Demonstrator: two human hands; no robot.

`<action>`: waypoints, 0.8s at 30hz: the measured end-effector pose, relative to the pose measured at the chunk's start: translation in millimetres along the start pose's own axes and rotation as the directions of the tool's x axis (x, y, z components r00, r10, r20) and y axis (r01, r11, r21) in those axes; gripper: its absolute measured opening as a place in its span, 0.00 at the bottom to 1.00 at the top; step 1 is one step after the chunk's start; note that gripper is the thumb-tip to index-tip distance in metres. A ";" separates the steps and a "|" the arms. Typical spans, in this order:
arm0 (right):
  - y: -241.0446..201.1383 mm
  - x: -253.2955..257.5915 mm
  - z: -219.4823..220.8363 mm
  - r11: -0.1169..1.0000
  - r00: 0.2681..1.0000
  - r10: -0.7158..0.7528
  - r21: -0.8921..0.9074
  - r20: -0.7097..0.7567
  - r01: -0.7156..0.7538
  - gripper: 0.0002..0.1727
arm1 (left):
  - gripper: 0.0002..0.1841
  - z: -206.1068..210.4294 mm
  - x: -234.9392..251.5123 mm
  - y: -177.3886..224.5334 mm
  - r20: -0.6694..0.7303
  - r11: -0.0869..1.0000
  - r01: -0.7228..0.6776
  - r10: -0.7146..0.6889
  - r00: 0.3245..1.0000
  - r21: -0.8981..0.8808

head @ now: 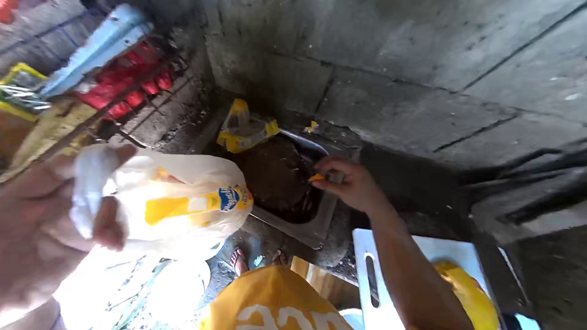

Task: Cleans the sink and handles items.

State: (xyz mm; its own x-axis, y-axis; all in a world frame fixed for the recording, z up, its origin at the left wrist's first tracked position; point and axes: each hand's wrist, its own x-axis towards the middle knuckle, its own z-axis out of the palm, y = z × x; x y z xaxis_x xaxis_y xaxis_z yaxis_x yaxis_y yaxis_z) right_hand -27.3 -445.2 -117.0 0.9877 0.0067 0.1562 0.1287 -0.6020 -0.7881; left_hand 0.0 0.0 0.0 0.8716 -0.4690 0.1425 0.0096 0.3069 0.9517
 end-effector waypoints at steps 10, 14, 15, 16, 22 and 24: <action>-53.6 157.1 134.8 0.987 0.976 -0.154 -0.022 0.155 0.159 0.32 | 0.30 -23.4 -30.2 -2.8 0.100 0.977 -0.172 0.185 0.978 -0.128; 40.9 224.1 154.7 0.835 0.928 0.301 -0.530 0.218 -0.147 0.52 | 0.32 -36.2 -47.1 -1.9 0.048 0.970 -0.162 0.173 0.984 -0.180; 44.6 231.4 155.6 0.791 0.908 0.336 -0.599 0.252 -0.126 0.43 | 0.33 -38.2 -47.6 -0.1 0.057 0.972 -0.143 0.156 0.986 -0.186; 39.9 238.8 155.6 0.744 0.895 0.354 -0.661 0.272 -0.094 0.35 | 0.34 -40.2 -47.5 1.4 0.065 0.974 -0.127 0.141 0.988 -0.188; 20.2 292.5 191.2 0.617 0.936 0.026 -0.742 0.352 0.262 0.18 | 0.34 -53.6 -43.1 2.4 0.067 0.967 -0.113 0.132 0.989 -0.228; 26.5 306.9 210.4 0.618 0.918 0.101 -0.747 0.384 0.244 0.21 | 0.32 -55.4 -43.7 5.2 0.034 0.970 -0.095 0.105 0.994 -0.225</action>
State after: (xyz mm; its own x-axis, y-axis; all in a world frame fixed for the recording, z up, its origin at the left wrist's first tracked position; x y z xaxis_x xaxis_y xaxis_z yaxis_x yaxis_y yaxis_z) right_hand 298.0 -291.1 -215.2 0.9537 0.2515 -0.1651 0.2544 -0.9671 -0.0036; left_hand -10.9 68.0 -16.3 0.8505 -0.4622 0.2512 0.0369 0.5288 0.8479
